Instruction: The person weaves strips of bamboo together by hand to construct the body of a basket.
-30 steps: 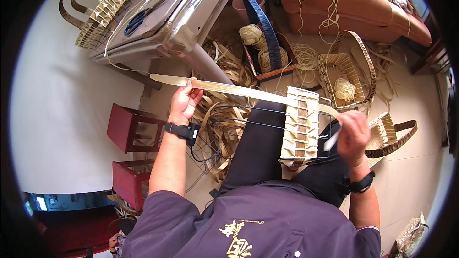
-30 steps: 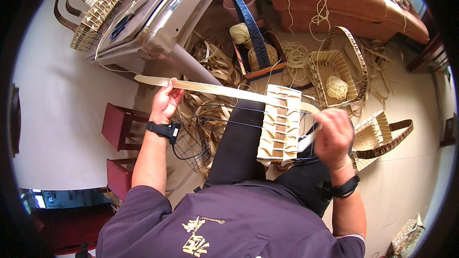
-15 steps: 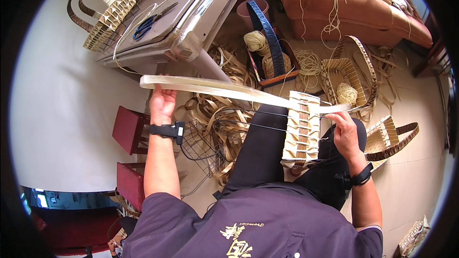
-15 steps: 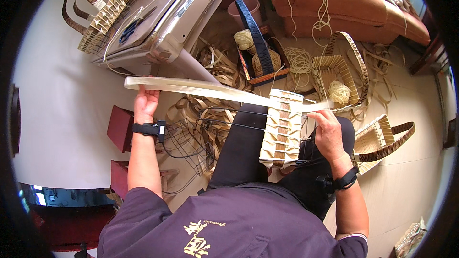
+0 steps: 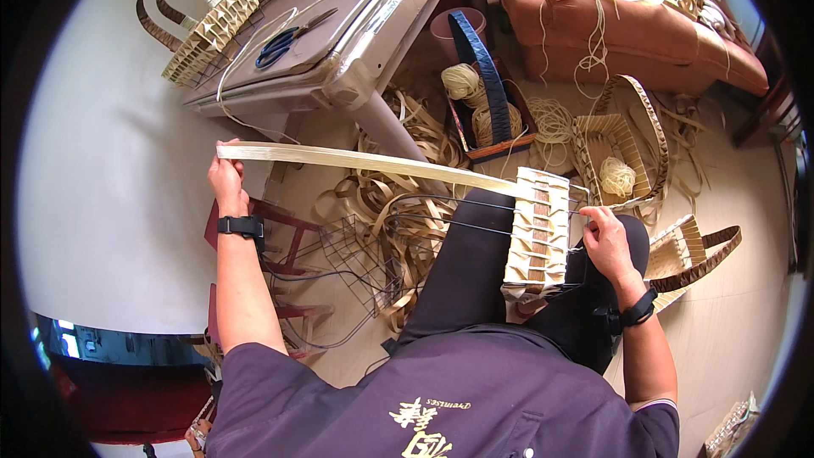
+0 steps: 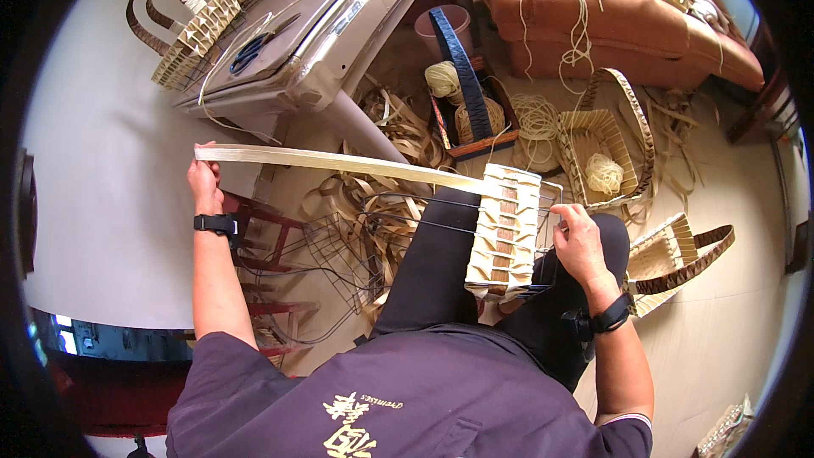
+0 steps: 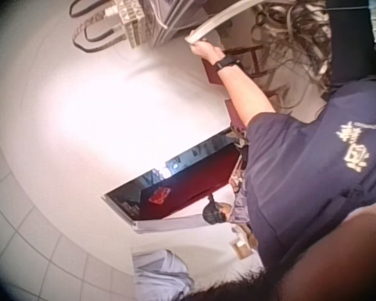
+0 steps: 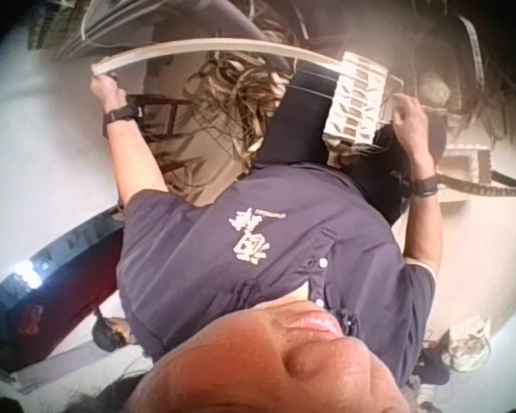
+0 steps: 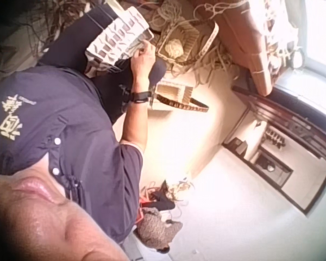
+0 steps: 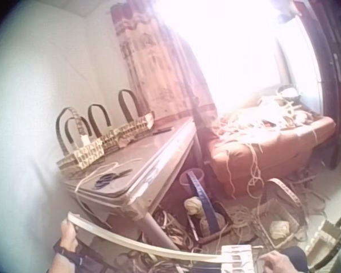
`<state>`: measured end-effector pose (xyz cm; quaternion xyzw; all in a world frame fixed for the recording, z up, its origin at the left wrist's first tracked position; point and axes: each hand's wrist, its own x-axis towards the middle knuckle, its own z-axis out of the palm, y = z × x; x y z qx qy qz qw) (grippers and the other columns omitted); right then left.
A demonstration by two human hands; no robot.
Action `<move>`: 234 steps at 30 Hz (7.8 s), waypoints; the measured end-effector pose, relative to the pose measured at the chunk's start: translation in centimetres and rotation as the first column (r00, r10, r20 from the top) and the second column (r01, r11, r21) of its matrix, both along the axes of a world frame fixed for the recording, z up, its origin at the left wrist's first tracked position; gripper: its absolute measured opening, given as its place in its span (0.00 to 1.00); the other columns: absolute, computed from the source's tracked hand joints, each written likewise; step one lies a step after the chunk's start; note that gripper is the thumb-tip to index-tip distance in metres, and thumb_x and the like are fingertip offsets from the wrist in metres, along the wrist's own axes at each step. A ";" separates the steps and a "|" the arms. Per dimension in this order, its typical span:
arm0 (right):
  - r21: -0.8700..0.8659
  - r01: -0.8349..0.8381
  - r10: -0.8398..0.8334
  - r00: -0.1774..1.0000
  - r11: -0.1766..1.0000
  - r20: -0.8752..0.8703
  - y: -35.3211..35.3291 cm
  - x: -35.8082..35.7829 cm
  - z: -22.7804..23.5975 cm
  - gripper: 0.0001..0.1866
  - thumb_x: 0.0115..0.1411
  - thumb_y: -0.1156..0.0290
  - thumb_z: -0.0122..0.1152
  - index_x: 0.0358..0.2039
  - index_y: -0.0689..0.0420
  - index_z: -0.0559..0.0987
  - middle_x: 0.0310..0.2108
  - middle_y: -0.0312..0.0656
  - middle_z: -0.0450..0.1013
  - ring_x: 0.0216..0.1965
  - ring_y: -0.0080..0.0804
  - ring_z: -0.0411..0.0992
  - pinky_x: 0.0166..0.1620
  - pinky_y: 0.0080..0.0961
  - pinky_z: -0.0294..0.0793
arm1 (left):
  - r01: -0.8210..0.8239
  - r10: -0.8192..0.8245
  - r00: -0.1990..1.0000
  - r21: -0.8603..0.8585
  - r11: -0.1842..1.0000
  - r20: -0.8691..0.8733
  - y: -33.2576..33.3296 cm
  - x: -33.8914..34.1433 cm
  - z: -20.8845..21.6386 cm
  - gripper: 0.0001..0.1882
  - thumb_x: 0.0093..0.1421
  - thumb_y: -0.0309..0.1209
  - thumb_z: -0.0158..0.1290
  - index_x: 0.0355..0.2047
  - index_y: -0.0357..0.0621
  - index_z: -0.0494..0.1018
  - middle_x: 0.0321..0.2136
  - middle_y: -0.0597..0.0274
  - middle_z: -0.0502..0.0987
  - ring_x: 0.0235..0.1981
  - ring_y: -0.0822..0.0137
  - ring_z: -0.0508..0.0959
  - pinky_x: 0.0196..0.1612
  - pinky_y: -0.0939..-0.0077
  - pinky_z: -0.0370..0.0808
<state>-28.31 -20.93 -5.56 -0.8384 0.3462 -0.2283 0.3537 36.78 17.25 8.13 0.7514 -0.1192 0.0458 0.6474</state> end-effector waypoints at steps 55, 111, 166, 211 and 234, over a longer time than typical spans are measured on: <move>-0.366 0.138 0.213 0.608 0.920 0.765 9.4 -4.9 25.2 0.12 0.68 0.82 0.66 0.45 0.58 0.71 0.41 0.53 0.76 0.28 0.34 0.80 0.35 0.27 0.81 | 0.904 -0.778 -0.236 0.426 0.045 0.583 -25.6 -45.3 12.0 0.27 0.64 0.34 0.67 0.61 0.45 0.73 0.45 0.52 0.83 0.43 0.51 0.87 0.46 0.58 0.83; -0.391 -0.087 0.081 0.996 0.916 -0.032 -4.7 10.0 -1.4 0.04 0.58 0.73 0.69 0.31 0.55 0.80 0.33 0.43 0.75 0.39 0.48 0.78 0.42 0.43 0.80 | 0.335 -0.865 0.355 0.912 -0.237 -0.355 -35.7 -34.5 -8.3 0.18 0.52 0.44 0.72 0.39 0.48 0.89 0.35 0.51 0.88 0.42 0.52 0.88 0.46 0.57 0.82; -0.731 -0.018 0.012 1.000 0.682 -0.013 -6.2 -2.0 1.5 0.08 0.53 0.82 0.65 0.30 0.57 0.75 0.37 0.44 0.75 0.42 0.45 0.77 0.44 0.38 0.80 | 0.553 -0.832 0.533 0.807 0.206 -0.153 -26.9 -26.8 -8.2 0.49 0.56 0.53 0.72 0.70 0.36 0.68 0.55 0.36 0.81 0.57 0.42 0.81 0.61 0.55 0.78; -0.379 0.459 -0.337 0.876 0.803 0.346 -9.6 -35.2 -4.2 0.10 0.67 0.81 0.60 0.48 0.58 0.78 0.44 0.43 0.75 0.37 0.36 0.74 0.42 0.28 0.76 | 0.665 -0.925 0.379 0.702 0.255 -0.022 -31.5 -36.6 -10.5 0.10 0.63 0.33 0.65 0.39 0.40 0.86 0.33 0.51 0.87 0.37 0.58 0.88 0.43 0.64 0.83; -0.199 0.421 -0.274 0.816 0.885 0.509 -12.6 -50.3 -7.8 0.12 0.70 0.79 0.59 0.53 0.59 0.79 0.44 0.41 0.76 0.35 0.30 0.71 0.40 0.24 0.73 | 0.346 -0.854 0.323 0.891 -0.294 -0.407 -35.3 -35.5 -7.6 0.28 0.57 0.60 0.67 0.25 0.44 0.87 0.27 0.57 0.87 0.35 0.56 0.88 0.42 0.60 0.82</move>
